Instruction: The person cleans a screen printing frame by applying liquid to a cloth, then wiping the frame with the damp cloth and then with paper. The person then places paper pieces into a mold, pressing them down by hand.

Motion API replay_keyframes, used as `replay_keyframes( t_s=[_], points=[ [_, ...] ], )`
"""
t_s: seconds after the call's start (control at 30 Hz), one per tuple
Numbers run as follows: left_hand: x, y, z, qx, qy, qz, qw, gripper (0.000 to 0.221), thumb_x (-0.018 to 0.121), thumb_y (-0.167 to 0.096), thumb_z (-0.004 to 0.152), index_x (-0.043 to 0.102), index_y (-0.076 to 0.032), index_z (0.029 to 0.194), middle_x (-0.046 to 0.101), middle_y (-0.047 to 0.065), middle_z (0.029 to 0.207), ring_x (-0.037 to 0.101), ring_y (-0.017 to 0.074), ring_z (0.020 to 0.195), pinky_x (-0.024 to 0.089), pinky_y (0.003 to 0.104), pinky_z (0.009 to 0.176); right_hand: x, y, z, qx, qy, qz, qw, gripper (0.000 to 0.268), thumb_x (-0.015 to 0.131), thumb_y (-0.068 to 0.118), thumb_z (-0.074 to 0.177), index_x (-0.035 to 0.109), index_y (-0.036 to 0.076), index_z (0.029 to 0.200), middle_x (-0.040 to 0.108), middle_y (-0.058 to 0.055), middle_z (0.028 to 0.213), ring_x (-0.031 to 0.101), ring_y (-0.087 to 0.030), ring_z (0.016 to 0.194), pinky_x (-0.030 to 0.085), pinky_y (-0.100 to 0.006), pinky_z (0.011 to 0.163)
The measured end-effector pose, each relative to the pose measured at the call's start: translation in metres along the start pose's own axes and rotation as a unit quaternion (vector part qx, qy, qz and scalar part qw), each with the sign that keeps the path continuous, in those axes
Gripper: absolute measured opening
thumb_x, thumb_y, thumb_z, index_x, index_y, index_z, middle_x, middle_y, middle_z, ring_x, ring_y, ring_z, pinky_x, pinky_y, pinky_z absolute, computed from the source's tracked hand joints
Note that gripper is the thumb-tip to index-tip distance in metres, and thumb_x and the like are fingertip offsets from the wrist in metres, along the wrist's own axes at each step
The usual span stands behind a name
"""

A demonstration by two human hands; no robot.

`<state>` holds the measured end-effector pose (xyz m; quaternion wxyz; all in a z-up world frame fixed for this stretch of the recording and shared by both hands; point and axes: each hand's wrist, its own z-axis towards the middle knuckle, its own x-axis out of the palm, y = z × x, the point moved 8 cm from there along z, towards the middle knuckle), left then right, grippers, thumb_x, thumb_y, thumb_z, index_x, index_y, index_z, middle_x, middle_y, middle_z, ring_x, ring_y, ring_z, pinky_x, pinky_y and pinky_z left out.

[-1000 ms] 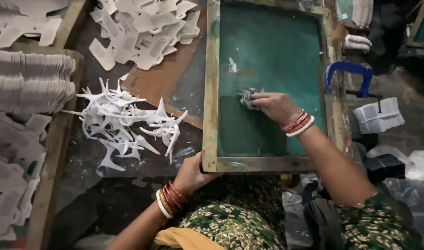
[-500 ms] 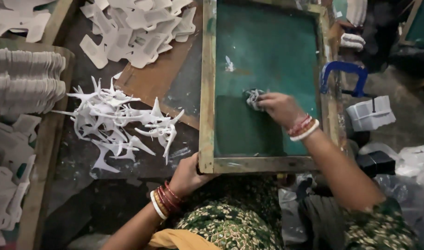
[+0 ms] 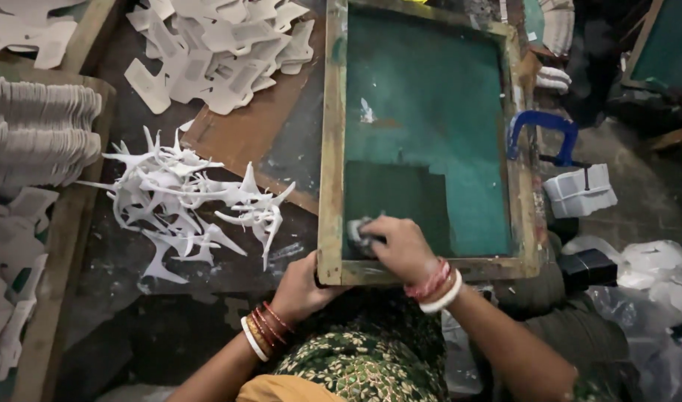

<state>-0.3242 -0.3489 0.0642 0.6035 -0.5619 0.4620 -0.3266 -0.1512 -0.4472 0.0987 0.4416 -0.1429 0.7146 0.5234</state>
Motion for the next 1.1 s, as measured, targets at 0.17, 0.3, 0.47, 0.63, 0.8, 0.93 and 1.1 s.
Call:
replay_keyframes(
  t_s=[0.17,0.3,0.47,0.63,0.8,0.93,1.1],
  points=[
    [-0.001,0.008,0.001,-0.005,0.008,-0.006,1.0,0.049,0.084,-0.021,0.076,0.066,-0.002,0.118,0.08,0.014,0.1,0.08,0.0244,0.094,0.06,0.034,0.083,-0.037,-0.08,0.035,0.042,0.049,0.205,0.977,0.028,0.064,0.002,0.084,0.072,0.005,0.11,0.075,-0.007,0.101,0.071,-0.018,0.095,0.057,-0.032,0.086],
    [0.001,0.004,-0.003,0.013,0.002,0.01,1.0,0.05,0.085,-0.022,0.076,0.065,-0.002,0.118,0.08,0.015,0.099,0.079,0.0258,0.094,0.06,0.034,0.083,-0.079,-0.132,0.054,0.161,0.022,0.282,0.946,0.032,0.063,0.0,0.088,0.062,0.01,0.118,0.072,-0.006,0.106,0.069,-0.019,0.091,0.057,-0.036,0.078],
    [0.002,0.009,-0.002,0.001,0.015,-0.008,1.0,0.049,0.084,-0.023,0.077,0.064,-0.003,0.118,0.08,0.013,0.101,0.08,0.0256,0.094,0.06,0.034,0.085,-0.104,-0.114,0.056,-0.045,-0.168,-0.152,0.973,0.032,0.07,-0.001,0.081,0.071,0.007,0.112,0.071,-0.011,0.119,0.069,-0.03,0.111,0.057,-0.04,0.096],
    [-0.001,0.004,0.0,0.001,0.006,0.031,0.999,0.052,0.086,-0.023,0.077,0.064,-0.003,0.12,0.079,0.014,0.102,0.078,0.0254,0.097,0.059,0.035,0.084,-0.078,-0.06,-0.016,-0.153,-0.006,-0.192,0.969,0.04,0.067,0.005,0.083,0.073,0.012,0.121,0.07,-0.009,0.131,0.064,-0.029,0.122,0.053,-0.04,0.101],
    [-0.001,-0.002,0.001,-0.005,0.008,-0.008,1.0,0.053,0.085,-0.025,0.077,0.064,-0.004,0.12,0.08,0.013,0.101,0.08,0.0251,0.094,0.06,0.034,0.084,-0.06,-0.097,-0.028,-0.196,0.053,-0.2,0.959,0.028,0.066,0.005,0.087,0.077,0.02,0.109,0.076,-0.003,0.118,0.07,-0.023,0.114,0.055,-0.037,0.102],
    [-0.001,-0.003,-0.001,0.033,-0.006,0.005,0.999,0.054,0.086,-0.024,0.078,0.063,-0.002,0.121,0.079,0.015,0.101,0.079,0.0261,0.095,0.06,0.035,0.084,-0.085,-0.076,0.058,-0.137,0.003,-0.209,0.968,0.027,0.066,0.003,0.09,0.079,0.017,0.109,0.076,-0.008,0.111,0.073,-0.026,0.099,0.057,-0.036,0.092],
    [0.0,-0.001,0.0,0.009,-0.002,0.002,1.0,0.051,0.086,-0.024,0.078,0.065,-0.003,0.119,0.08,0.014,0.1,0.08,0.0255,0.095,0.06,0.035,0.083,-0.045,-0.029,0.014,-0.219,-0.024,-0.097,0.971,0.035,0.058,-0.006,0.089,0.08,0.016,0.106,0.079,-0.007,0.11,0.075,-0.024,0.1,0.058,-0.036,0.095]
  ],
)
